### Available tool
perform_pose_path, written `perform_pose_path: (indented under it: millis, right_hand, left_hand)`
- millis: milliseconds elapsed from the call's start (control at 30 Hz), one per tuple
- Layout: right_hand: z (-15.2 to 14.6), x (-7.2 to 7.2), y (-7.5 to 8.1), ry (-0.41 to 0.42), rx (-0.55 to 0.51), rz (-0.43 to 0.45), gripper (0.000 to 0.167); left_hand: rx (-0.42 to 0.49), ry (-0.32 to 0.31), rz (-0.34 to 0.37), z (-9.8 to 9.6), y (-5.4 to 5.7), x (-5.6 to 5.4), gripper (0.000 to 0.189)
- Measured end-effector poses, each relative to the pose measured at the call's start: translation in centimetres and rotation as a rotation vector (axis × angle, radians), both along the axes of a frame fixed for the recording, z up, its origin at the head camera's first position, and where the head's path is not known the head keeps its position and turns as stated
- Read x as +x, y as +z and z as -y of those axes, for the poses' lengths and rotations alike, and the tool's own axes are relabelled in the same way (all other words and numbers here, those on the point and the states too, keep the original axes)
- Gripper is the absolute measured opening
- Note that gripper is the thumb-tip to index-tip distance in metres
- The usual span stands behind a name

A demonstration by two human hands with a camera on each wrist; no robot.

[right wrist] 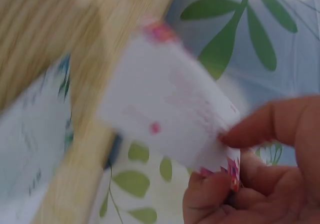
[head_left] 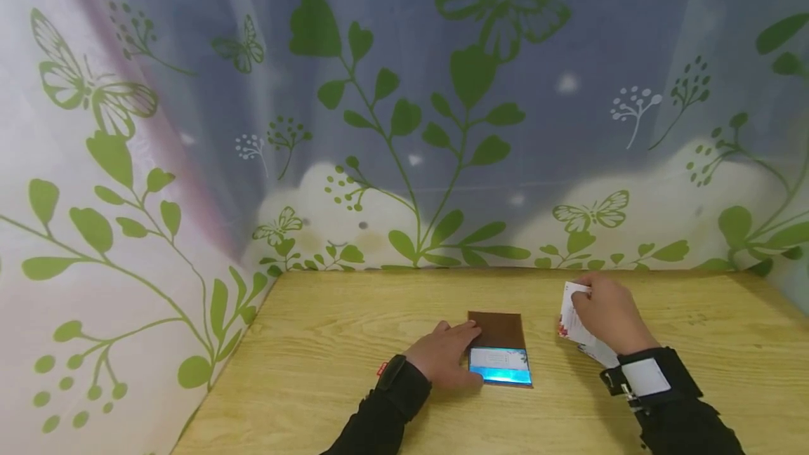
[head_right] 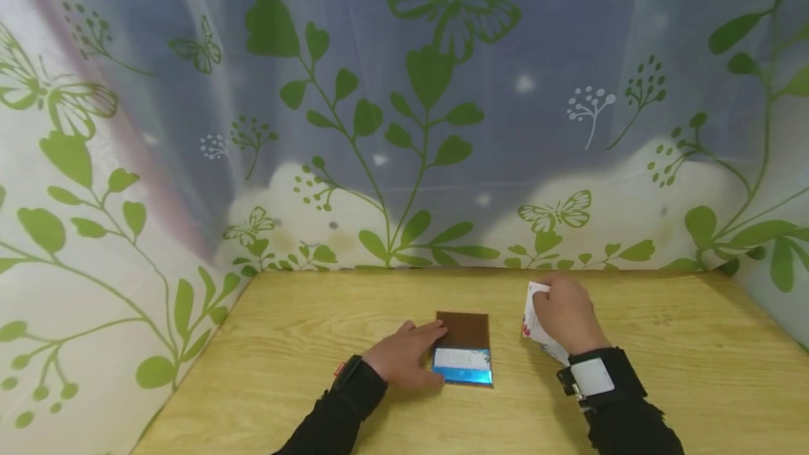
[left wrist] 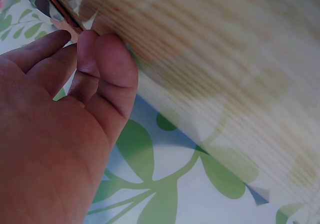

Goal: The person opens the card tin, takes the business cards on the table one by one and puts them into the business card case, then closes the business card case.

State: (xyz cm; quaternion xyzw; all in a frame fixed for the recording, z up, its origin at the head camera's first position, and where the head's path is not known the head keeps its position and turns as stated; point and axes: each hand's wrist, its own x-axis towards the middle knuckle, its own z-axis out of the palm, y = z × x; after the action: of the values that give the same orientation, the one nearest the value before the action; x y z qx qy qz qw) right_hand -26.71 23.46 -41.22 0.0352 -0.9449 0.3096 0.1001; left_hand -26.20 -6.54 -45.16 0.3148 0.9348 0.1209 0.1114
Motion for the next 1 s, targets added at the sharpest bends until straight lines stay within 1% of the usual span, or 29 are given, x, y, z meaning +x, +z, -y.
perform_pose_path:
  millis: [100,200,300,400,500,600,700,833,1000]
  right_hand:
    - [0.7,0.1,-0.2,0.044,0.002,0.036,0.034]
    - [1.2,0.3,-0.3,0.075,-0.007,0.045,0.030]
    - [1.4,0.4,-0.2,0.086,-0.026,0.043,0.024]
    - [1.6,0.4,-0.3,0.112,-0.053,0.043,0.027]
    - [1.9,0.4,-0.4,0.185,-0.081,0.056,0.030]
    - [2.4,0.4,-0.6,0.278,-0.126,0.105,0.034]
    - [2.9,0.5,-0.8,0.332,-0.162,0.146,0.035]
    - [3.3,0.7,-0.9,0.340,-0.201,0.177,0.036]
    - [3.5,0.5,-1.1,0.331,-0.211,0.177,0.051]
  left_hand:
    - [0.004,-0.003,0.003,0.0,0.0,0.0,0.080]
    - [0.007,-0.005,0.005,-0.1,0.0,0.1,0.080]
    - [0.009,-0.010,0.005,0.0,0.0,0.0,0.080]
    - [0.012,-0.009,0.009,0.0,0.0,0.0,0.080]
    - [0.015,-0.003,0.013,0.0,0.0,0.0,0.080]
    - [0.017,0.001,0.016,0.0,0.0,0.0,0.081]
    - [0.013,-0.002,0.011,0.0,-0.1,0.0,0.081]
    - [0.005,-0.008,0.009,-0.1,0.0,-0.1,0.082]
    - [-0.002,-0.004,0.009,-0.1,0.0,-0.1,0.081]
